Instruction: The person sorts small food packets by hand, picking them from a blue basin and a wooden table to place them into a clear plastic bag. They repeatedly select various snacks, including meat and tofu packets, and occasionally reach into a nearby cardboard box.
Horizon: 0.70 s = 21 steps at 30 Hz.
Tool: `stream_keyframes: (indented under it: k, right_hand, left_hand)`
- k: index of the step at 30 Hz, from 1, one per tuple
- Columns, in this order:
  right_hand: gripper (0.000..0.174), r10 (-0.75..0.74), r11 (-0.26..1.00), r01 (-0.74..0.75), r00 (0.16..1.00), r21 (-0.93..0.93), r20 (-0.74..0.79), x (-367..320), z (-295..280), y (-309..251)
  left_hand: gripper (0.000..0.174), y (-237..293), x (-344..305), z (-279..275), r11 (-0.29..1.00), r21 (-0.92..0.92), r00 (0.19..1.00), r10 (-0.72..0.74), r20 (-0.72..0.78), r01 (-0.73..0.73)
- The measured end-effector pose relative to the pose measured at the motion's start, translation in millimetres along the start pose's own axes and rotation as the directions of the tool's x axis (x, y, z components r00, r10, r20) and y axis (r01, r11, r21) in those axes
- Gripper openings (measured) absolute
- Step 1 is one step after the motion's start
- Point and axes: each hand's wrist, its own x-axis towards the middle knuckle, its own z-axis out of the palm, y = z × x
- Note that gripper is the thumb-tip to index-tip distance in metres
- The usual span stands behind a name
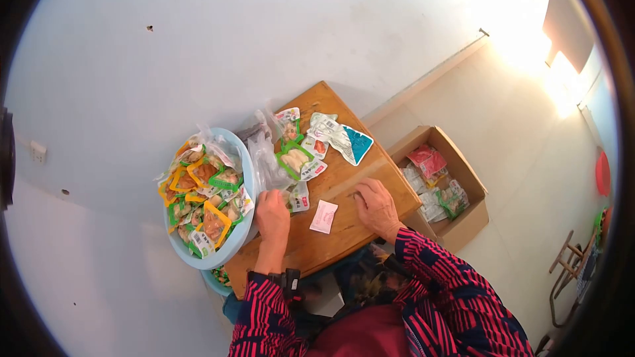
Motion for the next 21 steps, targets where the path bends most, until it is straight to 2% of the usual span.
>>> stream_keyframes:
  k: [2,9,11,14,21]
  right_hand:
    - [0.02,0.002,1.0,-0.002,1.0,0.006,0.009,1,0,0]
    - [0.021,0.008,1.0,-0.009,1.0,0.019,0.011,-1,0,0]
    - [0.021,0.013,1.0,-0.013,1.0,0.016,0.012,-1,0,-1]
    - [0.023,0.011,1.0,-0.012,1.0,0.018,0.022,-1,-2,-1]
    - [0.04,-0.048,0.997,0.054,0.995,-0.061,0.09,-2,-3,-1]
  left_hand:
    - [0.007,13,-8,-20,0.996,0.046,0.989,0.086,-0.123,-0.08]
    - [0.01,42,-56,-64,0.976,0.136,0.958,0.196,-0.212,-0.169]
    - [0.017,45,-73,-69,0.974,0.05,0.934,0.228,-0.274,-0.223]
    - [0.023,43,-103,-76,0.971,-0.057,0.942,0.209,-0.263,-0.232]
    - [0.023,36,-158,-119,0.935,-0.324,0.968,0.064,-0.243,-0.143]
